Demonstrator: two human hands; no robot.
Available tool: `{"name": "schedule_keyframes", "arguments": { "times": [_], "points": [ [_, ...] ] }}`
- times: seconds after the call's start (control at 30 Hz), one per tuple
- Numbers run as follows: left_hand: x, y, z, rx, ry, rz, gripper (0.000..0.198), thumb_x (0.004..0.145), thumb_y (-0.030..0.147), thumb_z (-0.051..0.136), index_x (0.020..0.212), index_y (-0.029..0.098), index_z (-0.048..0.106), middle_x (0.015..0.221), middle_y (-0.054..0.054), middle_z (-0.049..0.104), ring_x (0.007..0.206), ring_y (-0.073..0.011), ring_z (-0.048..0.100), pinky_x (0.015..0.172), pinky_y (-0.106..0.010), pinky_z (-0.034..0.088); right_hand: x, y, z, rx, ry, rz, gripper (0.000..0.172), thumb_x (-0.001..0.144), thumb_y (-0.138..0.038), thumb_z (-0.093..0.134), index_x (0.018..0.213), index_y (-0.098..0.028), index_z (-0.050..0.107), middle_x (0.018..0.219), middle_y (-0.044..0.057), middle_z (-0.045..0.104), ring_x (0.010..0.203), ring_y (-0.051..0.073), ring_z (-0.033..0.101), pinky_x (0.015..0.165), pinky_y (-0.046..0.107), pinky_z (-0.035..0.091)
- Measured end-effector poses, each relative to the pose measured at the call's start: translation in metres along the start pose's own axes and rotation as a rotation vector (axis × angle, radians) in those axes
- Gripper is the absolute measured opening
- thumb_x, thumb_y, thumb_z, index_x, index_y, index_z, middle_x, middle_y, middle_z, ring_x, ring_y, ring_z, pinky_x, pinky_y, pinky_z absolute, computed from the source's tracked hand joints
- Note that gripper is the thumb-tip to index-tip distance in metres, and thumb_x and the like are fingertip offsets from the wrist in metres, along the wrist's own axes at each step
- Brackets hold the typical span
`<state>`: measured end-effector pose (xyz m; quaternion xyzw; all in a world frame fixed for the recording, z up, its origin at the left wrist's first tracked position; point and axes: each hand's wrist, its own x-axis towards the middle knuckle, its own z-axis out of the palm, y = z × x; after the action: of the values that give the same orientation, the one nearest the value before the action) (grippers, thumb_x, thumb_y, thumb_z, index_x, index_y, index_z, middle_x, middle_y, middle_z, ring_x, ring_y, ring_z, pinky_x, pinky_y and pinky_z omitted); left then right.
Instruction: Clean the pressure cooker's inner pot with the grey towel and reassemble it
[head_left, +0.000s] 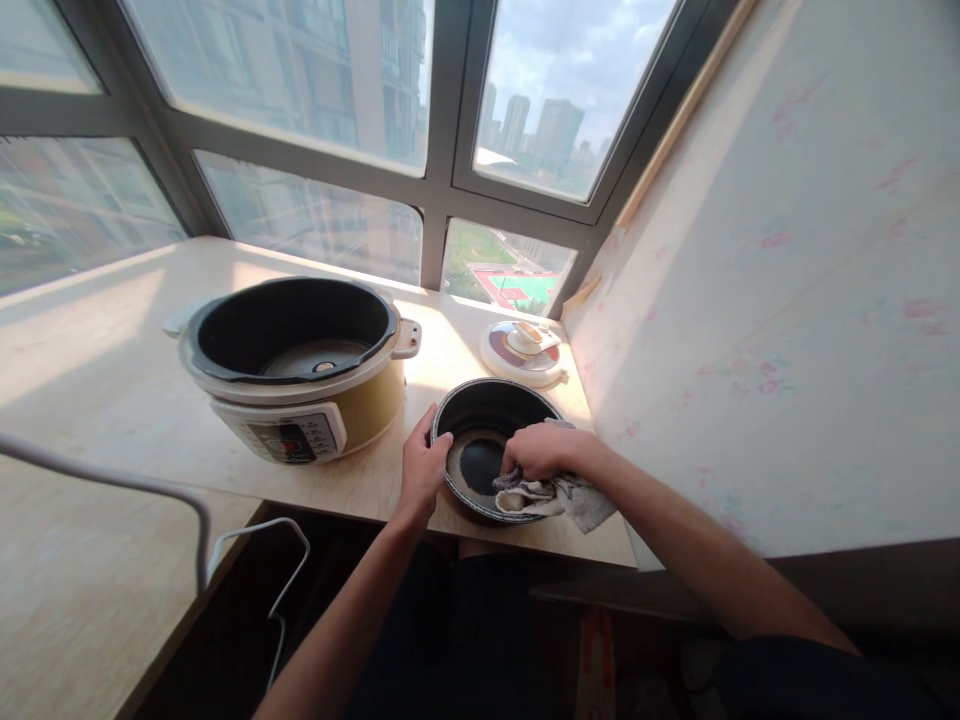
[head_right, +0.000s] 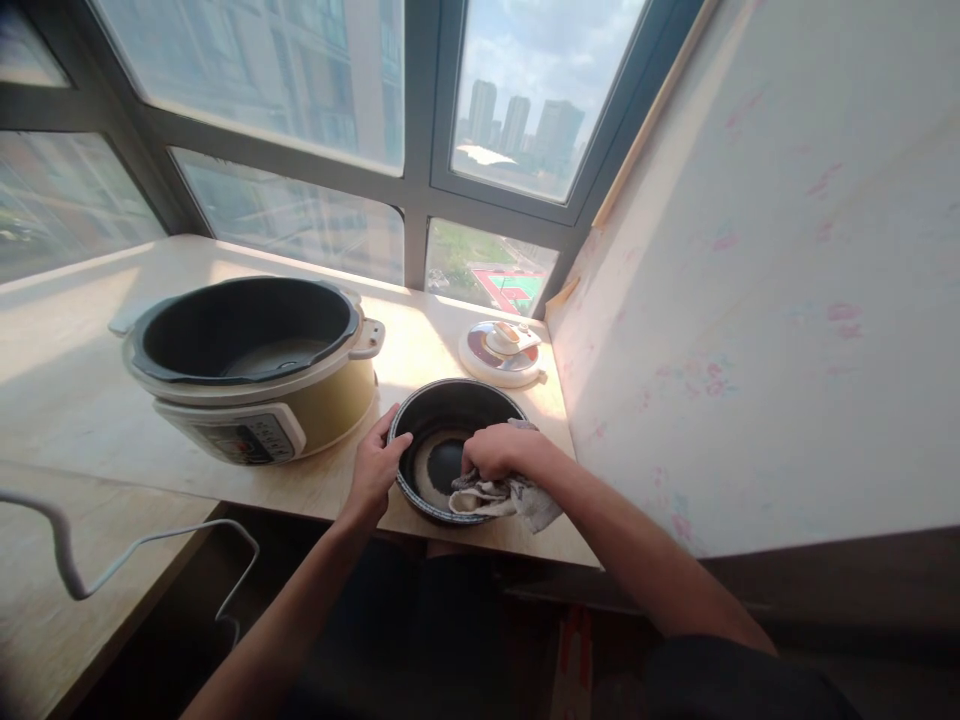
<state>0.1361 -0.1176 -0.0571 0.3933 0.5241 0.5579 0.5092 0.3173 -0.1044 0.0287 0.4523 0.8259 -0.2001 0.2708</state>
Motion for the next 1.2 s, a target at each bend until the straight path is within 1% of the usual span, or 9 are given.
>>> {"name": "schedule_keyframes", "arguments": {
  "times": [0.13,0.3,0.43,0.53,0.63,0.77,0.9,1.0,1.2],
  "points": [
    [0.003,0.0,-0.006,0.034,-0.048,0.015,0.058,0.076,0.007,0.063,0.134,0.015,0.067,0.143,-0.01,0.062,0.137,-0.0274,0.055,0.121,-0.041,0.037,-0.012,0.003,-0.008,-0.198,0.234,0.085,0.044,0.078,-0.009,0.06,0.108,-0.032,0.081,0.102,0.007,0.08,0.093,0.027,0.073,0.07,0.029,0.045],
    [0.003,0.0,-0.007,0.045,-0.054,0.018,0.066,0.07,0.002,0.059,0.132,0.018,0.068,0.14,-0.007,0.065,0.135,-0.0269,0.057,0.12,-0.041,0.038,-0.046,0.038,-0.009,-0.083,0.685,0.227,0.053,0.079,-0.008,0.054,0.12,-0.035,0.074,0.119,-0.002,0.076,0.107,0.023,0.068,0.078,0.027,0.048],
    [0.001,-0.001,-0.005,0.043,-0.048,0.044,0.065,0.07,0.002,0.055,0.132,0.016,0.068,0.137,-0.007,0.067,0.132,-0.0259,0.059,0.119,-0.04,0.039,-0.076,0.068,0.016,0.035,1.097,0.515,0.053,0.084,-0.013,0.051,0.131,-0.03,0.068,0.125,0.003,0.072,0.106,0.024,0.067,0.081,0.03,0.051],
    [0.001,-0.002,-0.004,0.037,-0.037,0.036,0.066,0.07,0.002,0.054,0.133,0.014,0.067,0.137,-0.008,0.067,0.132,-0.0254,0.059,0.119,-0.038,0.04,-0.083,0.081,0.042,0.067,1.253,0.746,0.049,0.086,-0.017,0.05,0.132,-0.024,0.068,0.117,0.008,0.074,0.099,0.027,0.068,0.078,0.033,0.051],
    [0.001,0.0,-0.004,0.031,-0.024,0.036,0.064,0.068,0.003,0.056,0.13,0.015,0.068,0.137,-0.008,0.067,0.132,-0.0264,0.059,0.119,-0.039,0.04,-0.074,0.084,0.067,0.115,1.224,0.777,0.051,0.086,-0.016,0.049,0.132,-0.024,0.067,0.118,0.009,0.073,0.102,0.027,0.066,0.081,0.034,0.05],
    [-0.001,0.002,-0.005,0.018,-0.014,0.062,0.061,0.067,0.004,0.056,0.124,0.02,0.072,0.131,-0.005,0.07,0.127,-0.0275,0.061,0.117,-0.042,0.042,-0.044,0.081,0.096,0.185,1.077,0.763,0.055,0.086,-0.011,0.045,0.135,-0.024,0.065,0.128,0.008,0.07,0.109,0.026,0.063,0.088,0.034,0.048],
    [-0.003,0.002,-0.006,0.035,-0.012,0.071,0.062,0.067,0.007,0.057,0.126,0.02,0.071,0.128,-0.005,0.072,0.124,-0.0281,0.063,0.114,-0.043,0.045,-0.013,0.085,0.13,0.194,0.924,0.84,0.052,0.09,-0.012,0.043,0.136,-0.026,0.065,0.128,0.007,0.07,0.103,0.025,0.063,0.082,0.032,0.044],
    [-0.003,0.002,-0.007,0.044,0.003,0.07,0.062,0.067,0.008,0.058,0.127,0.019,0.07,0.132,-0.006,0.07,0.128,-0.0288,0.061,0.115,-0.042,0.044,0.002,0.089,0.151,0.132,0.934,0.887,0.049,0.095,-0.014,0.041,0.138,-0.022,0.062,0.125,0.011,0.07,0.1,0.025,0.061,0.081,0.032,0.039],
    [-0.002,0.0,-0.007,0.043,0.001,0.065,0.06,0.07,0.013,0.062,0.13,0.016,0.067,0.129,-0.008,0.071,0.126,-0.0294,0.062,0.114,-0.043,0.045,0.011,0.089,0.154,0.127,0.934,0.952,0.046,0.098,-0.016,0.04,0.139,-0.017,0.06,0.117,0.015,0.069,0.097,0.026,0.06,0.082,0.034,0.037]
  ]
}}
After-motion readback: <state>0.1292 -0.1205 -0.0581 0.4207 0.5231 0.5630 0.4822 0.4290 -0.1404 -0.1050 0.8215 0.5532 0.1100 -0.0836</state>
